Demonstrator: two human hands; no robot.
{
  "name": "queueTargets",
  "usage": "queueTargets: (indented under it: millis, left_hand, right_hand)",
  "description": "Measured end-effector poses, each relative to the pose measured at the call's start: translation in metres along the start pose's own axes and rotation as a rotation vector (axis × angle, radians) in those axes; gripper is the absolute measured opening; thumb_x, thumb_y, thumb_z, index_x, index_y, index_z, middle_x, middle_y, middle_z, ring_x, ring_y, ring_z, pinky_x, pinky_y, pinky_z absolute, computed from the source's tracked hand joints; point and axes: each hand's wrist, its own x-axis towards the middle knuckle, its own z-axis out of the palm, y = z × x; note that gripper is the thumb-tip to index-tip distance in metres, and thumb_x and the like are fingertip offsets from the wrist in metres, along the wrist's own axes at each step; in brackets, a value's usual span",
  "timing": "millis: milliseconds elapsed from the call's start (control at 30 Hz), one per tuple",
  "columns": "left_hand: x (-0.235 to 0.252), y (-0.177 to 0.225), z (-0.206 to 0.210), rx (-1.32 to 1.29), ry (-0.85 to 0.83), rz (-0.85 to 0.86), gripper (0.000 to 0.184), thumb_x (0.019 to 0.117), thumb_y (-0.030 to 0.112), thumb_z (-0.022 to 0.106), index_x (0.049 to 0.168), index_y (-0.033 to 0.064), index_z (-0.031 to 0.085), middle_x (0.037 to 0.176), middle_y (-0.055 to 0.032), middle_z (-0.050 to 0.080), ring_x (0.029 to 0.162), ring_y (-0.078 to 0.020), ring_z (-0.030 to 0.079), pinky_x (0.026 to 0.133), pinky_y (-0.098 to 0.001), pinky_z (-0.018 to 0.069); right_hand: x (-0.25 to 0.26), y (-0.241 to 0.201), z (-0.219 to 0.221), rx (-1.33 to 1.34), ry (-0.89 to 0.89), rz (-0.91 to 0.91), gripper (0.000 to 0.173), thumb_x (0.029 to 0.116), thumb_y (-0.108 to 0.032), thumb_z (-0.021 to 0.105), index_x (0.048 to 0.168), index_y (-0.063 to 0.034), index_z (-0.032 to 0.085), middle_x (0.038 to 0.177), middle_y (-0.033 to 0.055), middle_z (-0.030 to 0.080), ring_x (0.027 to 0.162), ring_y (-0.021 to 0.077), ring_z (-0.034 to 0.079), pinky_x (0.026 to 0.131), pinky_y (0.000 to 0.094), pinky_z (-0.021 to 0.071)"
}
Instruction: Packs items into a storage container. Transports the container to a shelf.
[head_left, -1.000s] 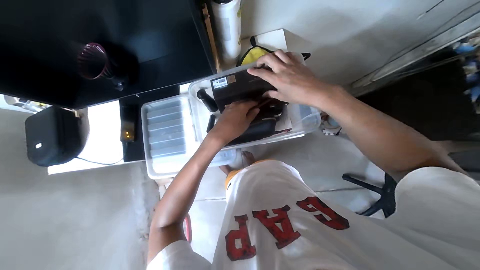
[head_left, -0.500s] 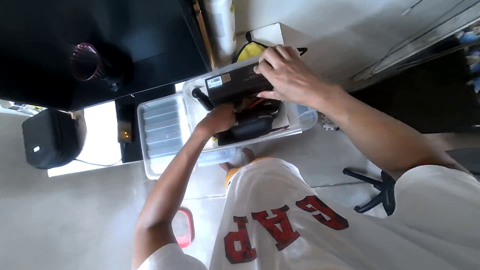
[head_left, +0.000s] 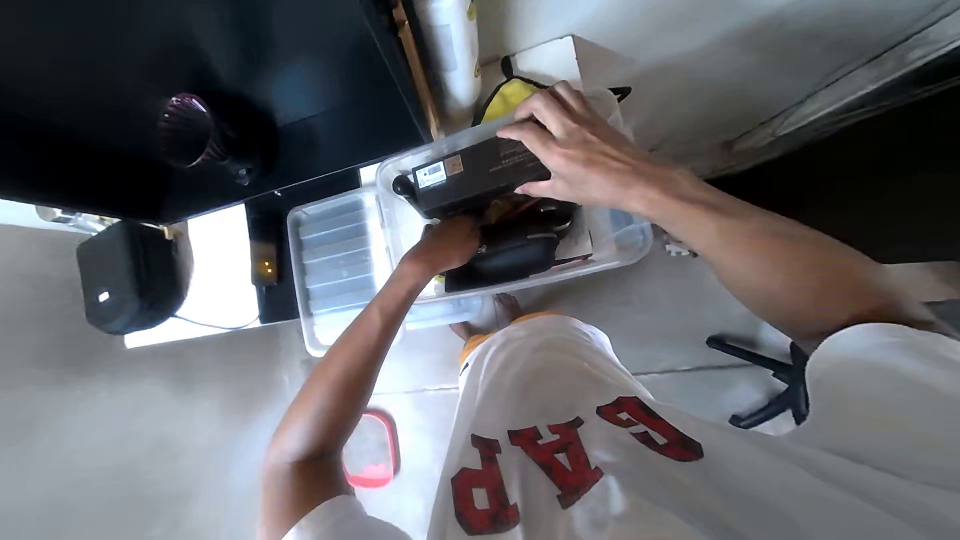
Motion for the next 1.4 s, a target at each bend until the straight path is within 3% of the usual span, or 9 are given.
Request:
queueTargets:
  millis: [133, 333, 467, 633, 800, 1067, 1167, 1267, 1400]
  left_hand:
    - [-0.001, 0.005, -0.011, -0.008, -0.058, 0.047, 0.042, 0.1116, 0.021, 0.032, 0.138, -0.0003, 0.058, 0.136, -0.0229, 0.061, 0.131, -0.0354, 0.057, 0.111, -0.0568, 0.0411]
    - [0.007, -0.001, -0.015, -0.049, -0.150, -0.002, 0.047, 0.1128, 0.028, 0.028, 0.151, 0.0060, 0.044, 0.144, -0.0216, 0.056, 0.135, -0.0345, 0.054, 0.110, -0.0597, 0.0411]
    - [0.014, 0.001, -0.012, 0.027, -0.119, 0.061, 0.044, 0.1120, 0.026, 0.031, 0.134, 0.0010, 0.059, 0.133, -0.0226, 0.062, 0.128, -0.0353, 0.058, 0.107, -0.0593, 0.0432]
    - [0.011, 0.014, -0.019, 0.112, -0.160, 0.044, 0.043, 0.1118, 0.021, 0.031, 0.121, -0.0061, 0.063, 0.123, -0.0273, 0.064, 0.120, -0.0411, 0.060, 0.101, -0.0619, 0.0445]
    - [0.013, 0.013, -0.021, 0.128, -0.176, 0.063, 0.045, 0.1122, 0.022, 0.029, 0.125, -0.0063, 0.062, 0.125, -0.0273, 0.063, 0.123, -0.0398, 0.059, 0.104, -0.0593, 0.0432]
    - [0.020, 0.015, -0.015, 0.281, -0.174, -0.038, 0.048, 0.1115, 0.032, 0.029, 0.129, 0.0006, 0.062, 0.128, -0.0253, 0.064, 0.125, -0.0432, 0.058, 0.099, -0.0689, 0.0438]
    - [0.016, 0.012, -0.013, 0.206, -0.080, -0.130, 0.061, 0.1100, 0.047, 0.026, 0.114, 0.0040, 0.070, 0.114, -0.0221, 0.070, 0.114, -0.0403, 0.065, 0.094, -0.0666, 0.0481]
    - [0.016, 0.005, -0.014, 0.228, -0.105, -0.124, 0.064, 0.1093, 0.048, 0.026, 0.107, 0.0027, 0.071, 0.111, -0.0216, 0.071, 0.114, -0.0399, 0.065, 0.095, -0.0663, 0.0473]
    - [0.016, 0.009, -0.016, 0.327, -0.131, -0.059, 0.057, 0.1105, 0.041, 0.026, 0.118, 0.0041, 0.069, 0.119, -0.0211, 0.069, 0.120, -0.0394, 0.062, 0.098, -0.0659, 0.0454]
  right_hand:
    - [-0.004, -0.007, -0.011, 0.007, 0.039, -0.050, 0.062, 0.0884, -0.031, 0.079, 0.143, -0.0103, 0.057, 0.139, 0.0206, 0.053, 0.132, 0.0445, 0.045, 0.112, 0.0565, 0.0367]
    - [-0.005, -0.002, -0.017, 0.003, 0.069, -0.063, 0.063, 0.0898, -0.033, 0.077, 0.145, -0.0114, 0.056, 0.140, 0.0199, 0.052, 0.130, 0.0438, 0.045, 0.110, 0.0556, 0.0383]
    - [-0.006, -0.002, -0.018, 0.015, 0.068, -0.057, 0.064, 0.0887, -0.035, 0.078, 0.145, -0.0133, 0.057, 0.139, 0.0191, 0.053, 0.129, 0.0431, 0.045, 0.109, 0.0551, 0.0387]
    - [-0.008, -0.003, -0.017, -0.003, 0.074, -0.041, 0.062, 0.0890, -0.036, 0.077, 0.144, -0.0143, 0.058, 0.138, 0.0187, 0.054, 0.129, 0.0426, 0.047, 0.110, 0.0553, 0.0383]
    - [-0.013, -0.006, -0.016, 0.000, 0.088, -0.045, 0.059, 0.0898, -0.033, 0.077, 0.143, -0.0151, 0.059, 0.136, 0.0190, 0.055, 0.127, 0.0425, 0.048, 0.109, 0.0556, 0.0381]
    - [-0.012, -0.003, -0.016, 0.012, 0.050, 0.027, 0.067, 0.0856, -0.033, 0.080, 0.146, -0.0175, 0.056, 0.137, 0.0186, 0.053, 0.126, 0.0428, 0.046, 0.107, 0.0561, 0.0391]
    - [-0.011, -0.003, -0.016, 0.003, 0.038, 0.062, 0.070, 0.0831, -0.034, 0.081, 0.147, -0.0189, 0.056, 0.137, 0.0177, 0.052, 0.127, 0.0417, 0.046, 0.108, 0.0556, 0.0389]
    - [-0.007, -0.001, -0.015, 0.014, 0.028, 0.069, 0.072, 0.0810, -0.033, 0.083, 0.146, -0.0195, 0.056, 0.137, 0.0176, 0.052, 0.127, 0.0403, 0.048, 0.108, 0.0550, 0.0387]
    - [-0.006, -0.001, -0.016, 0.015, 0.025, 0.032, 0.069, 0.0822, -0.032, 0.082, 0.146, -0.0264, 0.057, 0.133, 0.0174, 0.053, 0.122, 0.0403, 0.050, 0.102, 0.0550, 0.0398]
